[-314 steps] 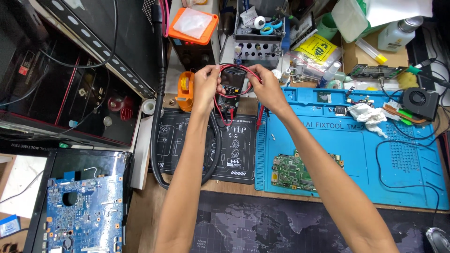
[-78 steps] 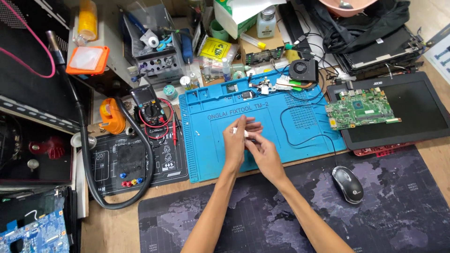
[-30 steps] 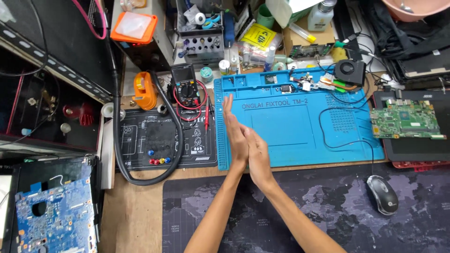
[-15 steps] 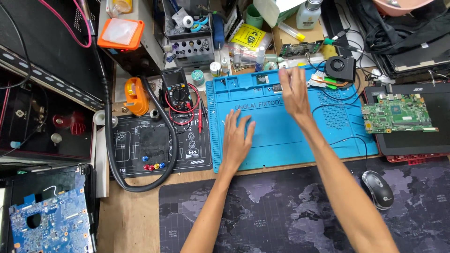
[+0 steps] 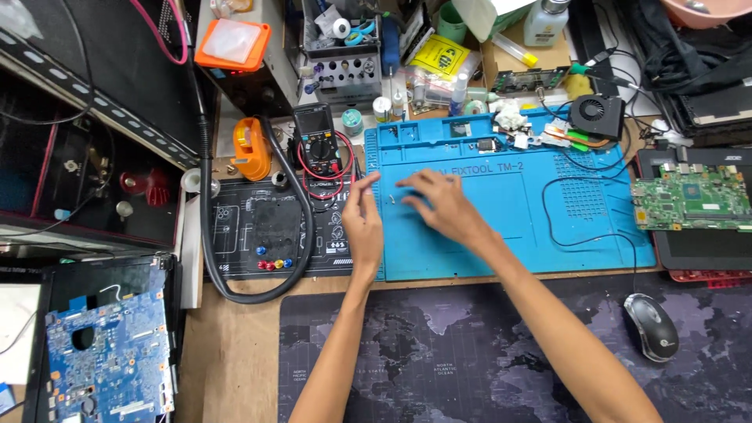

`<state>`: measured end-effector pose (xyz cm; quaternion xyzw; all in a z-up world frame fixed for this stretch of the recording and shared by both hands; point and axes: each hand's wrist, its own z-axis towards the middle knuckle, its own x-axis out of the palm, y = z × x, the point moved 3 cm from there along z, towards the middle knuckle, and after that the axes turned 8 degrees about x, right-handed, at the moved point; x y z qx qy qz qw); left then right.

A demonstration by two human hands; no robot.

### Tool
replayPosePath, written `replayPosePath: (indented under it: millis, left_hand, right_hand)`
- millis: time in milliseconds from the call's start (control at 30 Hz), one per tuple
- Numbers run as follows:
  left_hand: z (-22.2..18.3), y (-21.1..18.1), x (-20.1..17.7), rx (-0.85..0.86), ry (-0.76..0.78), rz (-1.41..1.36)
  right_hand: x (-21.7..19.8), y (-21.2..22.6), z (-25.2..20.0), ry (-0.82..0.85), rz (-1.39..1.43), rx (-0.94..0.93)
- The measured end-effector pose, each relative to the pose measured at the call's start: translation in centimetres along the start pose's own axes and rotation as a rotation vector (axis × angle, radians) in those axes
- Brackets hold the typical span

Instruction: Testing a laptop motherboard using a multimeter at a repair bench

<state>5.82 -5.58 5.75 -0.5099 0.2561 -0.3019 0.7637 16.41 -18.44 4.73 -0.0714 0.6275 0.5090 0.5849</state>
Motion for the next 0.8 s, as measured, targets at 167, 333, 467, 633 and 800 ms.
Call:
replayPosePath:
  millis: [167, 333, 467, 633, 800]
  left_hand:
    - [-0.9, -0.2, -3.1, -0.043, -0.094, 0.085]
    - [-2.1, 1.1, -4.1, 0.065, -0.052, 0.21]
    - [-3.0, 2.2, -3.7, 0.121, 0.011, 0.218]
    - [-3.0, 2.0, -4.1, 0.122, -0.007, 0.21]
    - [-3.0, 1.4, -4.3, 0.135, -0.01, 0.183]
  right_hand:
    - [3.5, -0.6, 0.8, 0.007, -0.003, 0.052]
    - [3.9, 0.1, 1.6, -0.059, 0.049, 0.099]
    - [4.7, 0.9, 2.2, -0.093, 0.025, 0.068]
    - [5.3, 2.3, 4.2, -0.128, 0.187, 0.125]
    - [5.6, 2.9, 4.6, -0.177, 0.194, 0.147]
